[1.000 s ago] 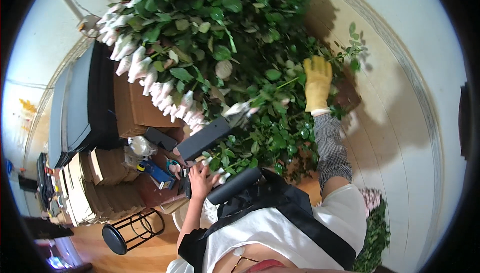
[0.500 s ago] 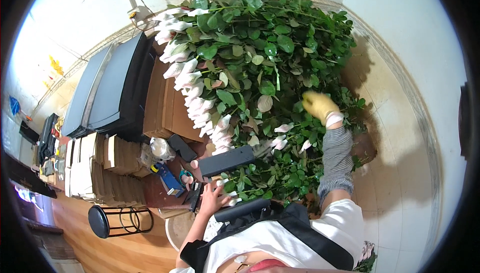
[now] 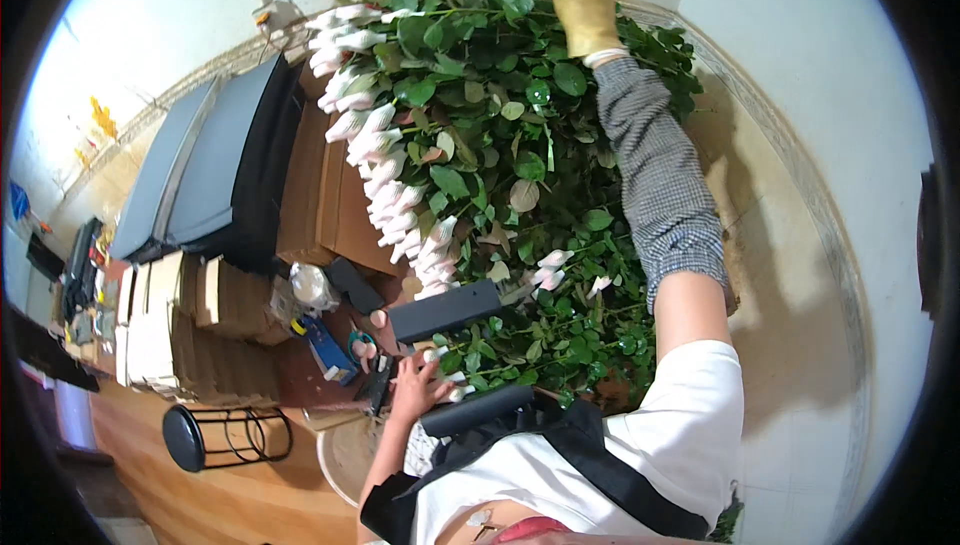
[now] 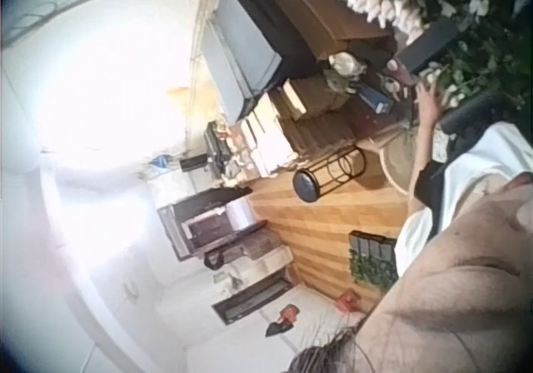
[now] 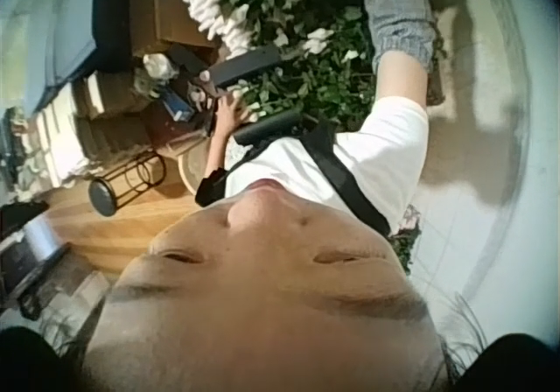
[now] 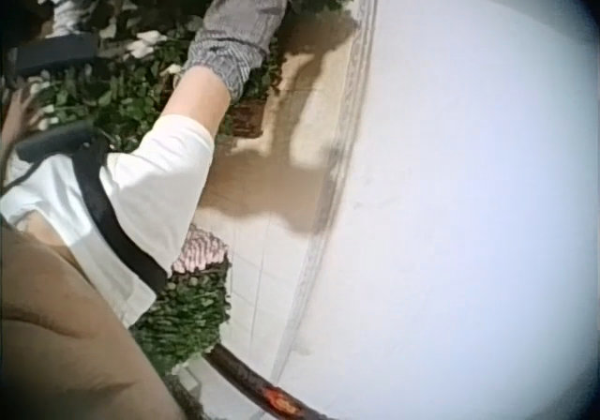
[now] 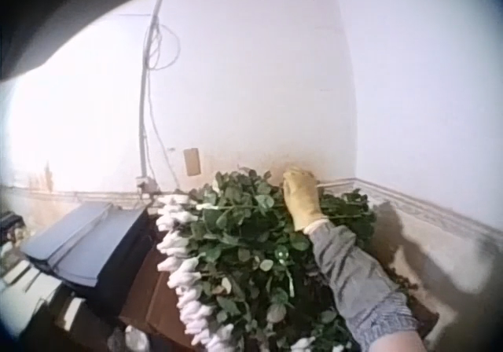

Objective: The person organizes pink roses into black foam blocks, placing the stems into the foam and then setting the completed arrangements into plastic bags on the floor.

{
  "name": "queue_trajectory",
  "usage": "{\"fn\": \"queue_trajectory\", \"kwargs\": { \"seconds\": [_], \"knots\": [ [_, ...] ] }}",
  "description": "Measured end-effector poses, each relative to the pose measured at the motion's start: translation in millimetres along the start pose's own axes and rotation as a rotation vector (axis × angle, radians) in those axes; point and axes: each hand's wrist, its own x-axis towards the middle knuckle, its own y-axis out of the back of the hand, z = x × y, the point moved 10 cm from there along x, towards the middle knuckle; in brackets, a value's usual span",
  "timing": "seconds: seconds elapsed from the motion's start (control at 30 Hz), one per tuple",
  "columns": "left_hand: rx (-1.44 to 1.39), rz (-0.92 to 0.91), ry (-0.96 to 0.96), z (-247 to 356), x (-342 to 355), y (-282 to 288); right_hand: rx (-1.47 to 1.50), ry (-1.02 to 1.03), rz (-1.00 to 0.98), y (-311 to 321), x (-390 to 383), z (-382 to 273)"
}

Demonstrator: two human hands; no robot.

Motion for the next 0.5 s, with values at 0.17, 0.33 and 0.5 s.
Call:
{"fn": "queue_trajectory", "kwargs": {
  "seconds": [0.17, 0.33, 0.5],
  "knots": [
    [0.022, 0.006, -0.016, 0.5, -0.6, 6.5, -0.126, -0.112, -0.602, -51.2, -40.1, 27.2],
    [0.029, 0.007, -0.07, 4.3, 4.8, -2.1, -0.305, -0.081, -0.953, -100.7, -106.7, 90.0],
    [0.033, 0.016, -0.028, 4.1, -6.9, -2.9, -0.196, -0.196, -0.09, 0.3, -21.6, 37.3]
  ]
}}
